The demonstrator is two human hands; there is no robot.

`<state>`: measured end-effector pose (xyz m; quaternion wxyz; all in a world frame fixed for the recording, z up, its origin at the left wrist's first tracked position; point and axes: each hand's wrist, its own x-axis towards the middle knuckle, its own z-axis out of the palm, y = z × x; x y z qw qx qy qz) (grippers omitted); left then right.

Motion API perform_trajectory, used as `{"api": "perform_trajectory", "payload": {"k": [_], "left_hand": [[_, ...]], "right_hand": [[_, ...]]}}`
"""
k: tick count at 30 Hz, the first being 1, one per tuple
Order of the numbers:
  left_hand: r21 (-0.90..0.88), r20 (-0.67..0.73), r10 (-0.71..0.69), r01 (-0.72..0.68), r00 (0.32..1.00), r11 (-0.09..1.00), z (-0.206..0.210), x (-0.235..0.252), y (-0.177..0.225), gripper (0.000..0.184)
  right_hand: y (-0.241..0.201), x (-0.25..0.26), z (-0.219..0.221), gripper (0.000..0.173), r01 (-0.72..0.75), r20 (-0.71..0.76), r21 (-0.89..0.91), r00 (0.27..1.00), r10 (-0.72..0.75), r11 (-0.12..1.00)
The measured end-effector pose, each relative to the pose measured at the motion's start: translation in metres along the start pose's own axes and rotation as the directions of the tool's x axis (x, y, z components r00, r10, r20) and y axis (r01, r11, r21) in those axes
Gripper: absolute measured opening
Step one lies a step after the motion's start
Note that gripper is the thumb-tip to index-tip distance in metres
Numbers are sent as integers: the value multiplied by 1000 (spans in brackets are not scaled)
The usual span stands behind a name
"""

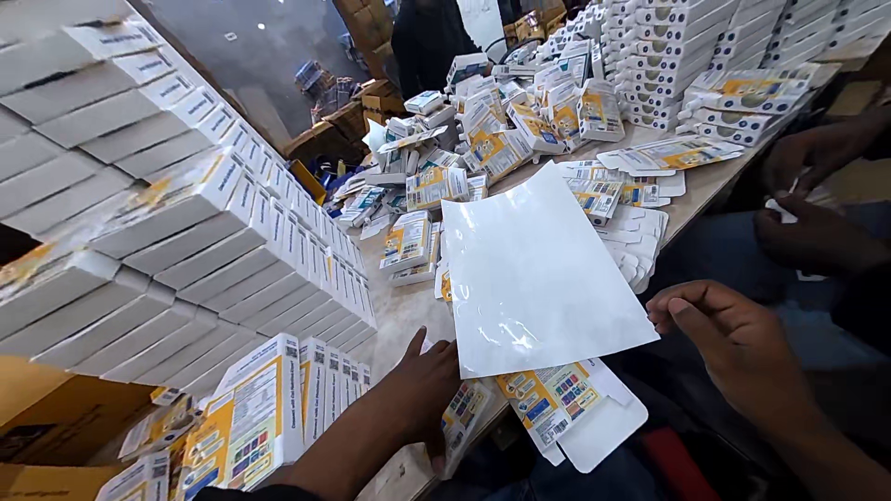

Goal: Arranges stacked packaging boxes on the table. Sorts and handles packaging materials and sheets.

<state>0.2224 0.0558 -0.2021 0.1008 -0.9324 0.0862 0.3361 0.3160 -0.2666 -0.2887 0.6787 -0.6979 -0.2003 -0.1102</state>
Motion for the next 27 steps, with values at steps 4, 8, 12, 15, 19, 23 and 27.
{"api": "perform_trajectory", "payload": {"k": [4,8,12,15,19,23,27], "left_hand": [[-52,30,71,-70,997,996,4,2,-7,120],[-125,12,126,-123,992,984,8,0,-10,116],[-179,-77,182,-193,980,965,19,-1,-11,96],[-219,-139,197,-224,970,950,26,0,-11,77],[-308,-196,228,-281,954,909,23,4,-4,63],[-376,-160,248,-291,955,880,11,-1,0,43],[-329,-165,232,-276,959,903,3,-27,15,32]], "right_hand": [[1,0,-1,16,2,-4,9,1000,-2,1000],[1,-1,2,15,9,-4,2,1000,-9,1000],[2,-1,3,15,-3,4,6,1000,3,1000],[2,-1,4,15,3,2,28,1000,-3,1000],[1,-1,5,14,16,2,47,1000,-16,999],[2,-1,4,14,35,-4,63,999,-35,997],[5,-2,5,12,145,-32,8,989,-145,989]]}}
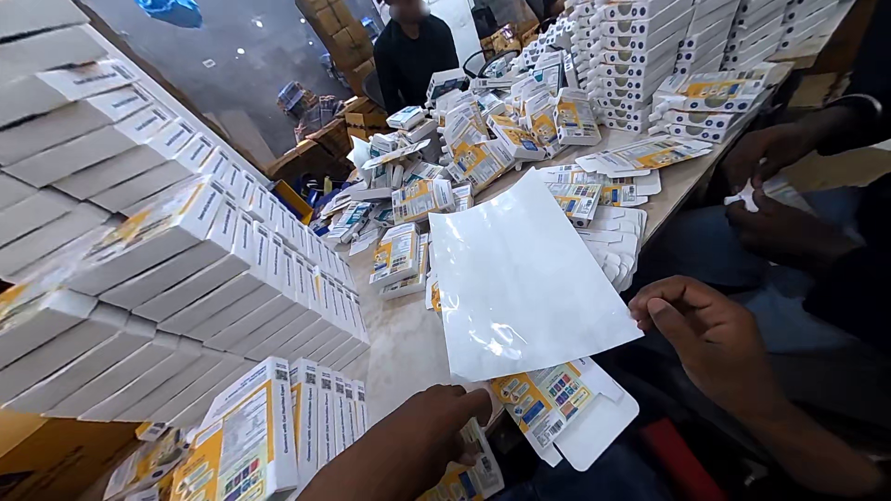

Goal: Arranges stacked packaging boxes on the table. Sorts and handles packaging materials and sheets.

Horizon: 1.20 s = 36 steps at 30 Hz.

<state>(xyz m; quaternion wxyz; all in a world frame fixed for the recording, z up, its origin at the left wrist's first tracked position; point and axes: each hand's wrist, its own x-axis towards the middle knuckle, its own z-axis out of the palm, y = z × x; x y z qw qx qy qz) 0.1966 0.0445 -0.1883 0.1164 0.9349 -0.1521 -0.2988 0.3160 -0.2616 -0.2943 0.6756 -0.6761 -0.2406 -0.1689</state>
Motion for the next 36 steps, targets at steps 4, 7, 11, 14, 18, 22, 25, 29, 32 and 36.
{"api": "perform_trajectory", "payload": {"k": [4,7,11,14,18,22,25,29,32,36], "left_hand": [[-19,-354,63,-75,933,997,23,-36,17,26],[-237,-564,-47,-108,824,965,55,-55,32,28],[-560,-736,-262,-343,625,754,132,-51,48,27],[-653,-723,-382,-388,576,651,170,-43,62,26],[-678,-719,-467,-370,515,635,193,-42,68,24],[-664,-738,-459,-412,495,624,198,-41,63,22],[-658,-746,-438,-453,502,601,198,-39,61,20],[-632,-771,-433,-478,467,610,201,-38,62,18],[-620,-783,-456,-478,423,623,202,-36,67,17],[-600,-799,-450,-480,398,640,202,-35,69,17]], "right_hand": [[-1,-5,3,12,243,21,-109,970,-242,964],[-16,-12,10,12,338,59,-128,941,-333,932],[-42,-38,30,11,435,179,-124,894,-411,892],[-49,-69,52,10,487,325,13,824,-464,874],[-44,-99,75,7,534,420,114,738,-528,838],[-40,-106,82,6,557,443,71,726,-526,828],[-39,-106,85,6,582,461,45,709,-534,812],[-38,-109,87,6,606,477,52,684,-553,794],[-39,-110,88,6,617,467,39,685,-560,786],[-40,-110,88,7,626,459,28,685,-566,780]]}}
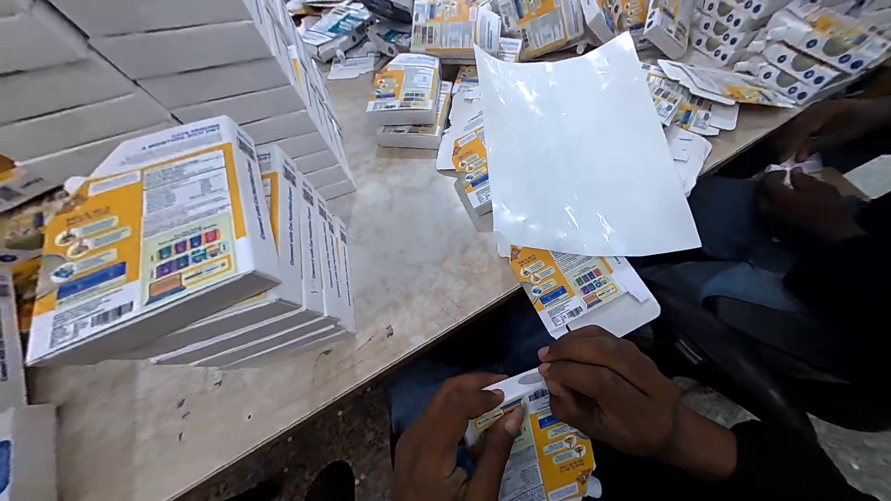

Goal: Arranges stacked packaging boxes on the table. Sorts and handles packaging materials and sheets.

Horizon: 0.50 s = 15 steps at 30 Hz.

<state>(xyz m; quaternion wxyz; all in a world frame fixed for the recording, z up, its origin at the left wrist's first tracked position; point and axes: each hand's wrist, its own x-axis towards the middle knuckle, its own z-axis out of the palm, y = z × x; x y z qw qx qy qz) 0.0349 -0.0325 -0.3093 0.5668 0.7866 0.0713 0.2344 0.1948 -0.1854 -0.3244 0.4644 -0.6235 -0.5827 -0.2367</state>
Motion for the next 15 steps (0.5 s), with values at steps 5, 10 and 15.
{"api": "perform_trajectory", "payload": {"k": [5,10,15], "left_hand": [[14,33,13,-14,999,1000,-1,2,0,16],[25,31,24,-24,999,999,-2,2,0,16],[21,27,14,-15,1000,1000,-1,2,0,16]], "right_hand": [[-1,2,-1,6,12,28,15,1000,-12,1000],[-2,1,-2,7,18,40,22,999,-19,1000],[-1,2,-1,6,33,45,18,998,-34,999]]}}
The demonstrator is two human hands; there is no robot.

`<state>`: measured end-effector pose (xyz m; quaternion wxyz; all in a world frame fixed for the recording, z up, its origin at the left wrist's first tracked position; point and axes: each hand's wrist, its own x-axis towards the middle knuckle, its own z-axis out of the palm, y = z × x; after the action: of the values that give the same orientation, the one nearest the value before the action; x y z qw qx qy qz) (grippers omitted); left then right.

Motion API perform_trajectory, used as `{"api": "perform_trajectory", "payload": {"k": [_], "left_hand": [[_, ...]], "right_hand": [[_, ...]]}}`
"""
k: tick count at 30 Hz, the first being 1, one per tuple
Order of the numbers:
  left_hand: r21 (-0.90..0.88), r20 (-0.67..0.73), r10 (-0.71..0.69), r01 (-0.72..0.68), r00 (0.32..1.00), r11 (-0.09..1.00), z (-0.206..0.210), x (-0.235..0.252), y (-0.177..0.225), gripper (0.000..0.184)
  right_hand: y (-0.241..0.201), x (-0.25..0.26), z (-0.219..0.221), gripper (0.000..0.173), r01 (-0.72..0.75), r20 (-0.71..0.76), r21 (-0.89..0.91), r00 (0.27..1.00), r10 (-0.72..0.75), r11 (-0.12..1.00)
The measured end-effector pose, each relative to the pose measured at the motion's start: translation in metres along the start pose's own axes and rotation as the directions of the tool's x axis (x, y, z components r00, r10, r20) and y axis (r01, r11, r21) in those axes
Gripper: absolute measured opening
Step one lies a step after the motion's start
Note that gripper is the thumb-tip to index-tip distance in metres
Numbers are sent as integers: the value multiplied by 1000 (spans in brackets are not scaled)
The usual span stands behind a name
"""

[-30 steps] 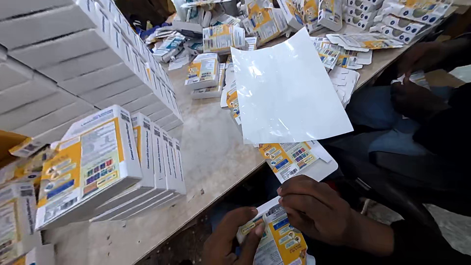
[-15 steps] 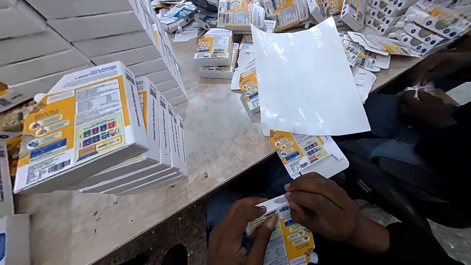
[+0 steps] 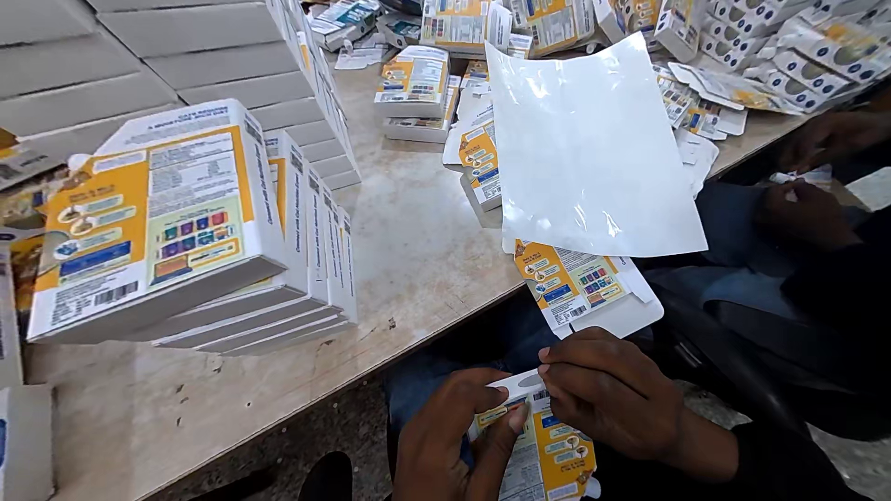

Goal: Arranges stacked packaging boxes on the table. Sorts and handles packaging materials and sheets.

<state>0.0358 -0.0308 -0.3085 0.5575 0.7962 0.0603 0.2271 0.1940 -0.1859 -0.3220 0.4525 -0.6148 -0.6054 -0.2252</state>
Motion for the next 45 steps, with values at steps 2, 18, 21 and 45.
{"api": "perform_trajectory", "payload": {"k": [2,18,21,45], "left_hand": [[-6,-1,3,-3,1000,1000,0,-1,0,16],[-7,17,4,-4,1000,1000,1,0,2,17],[2,17,23,-23,1000,1000,2,-1,1,18],[3,41,9,-9,999,1000,0,0,3,19]], "right_hand": [[0,0,0,7,6,3,-3,1000,-6,1000],[1,-4,-6,7,19,49,26,999,-20,999],[1,-4,-7,8,20,60,27,998,-22,999],[0,-3,-10,11,-40,90,151,996,26,988]]}}
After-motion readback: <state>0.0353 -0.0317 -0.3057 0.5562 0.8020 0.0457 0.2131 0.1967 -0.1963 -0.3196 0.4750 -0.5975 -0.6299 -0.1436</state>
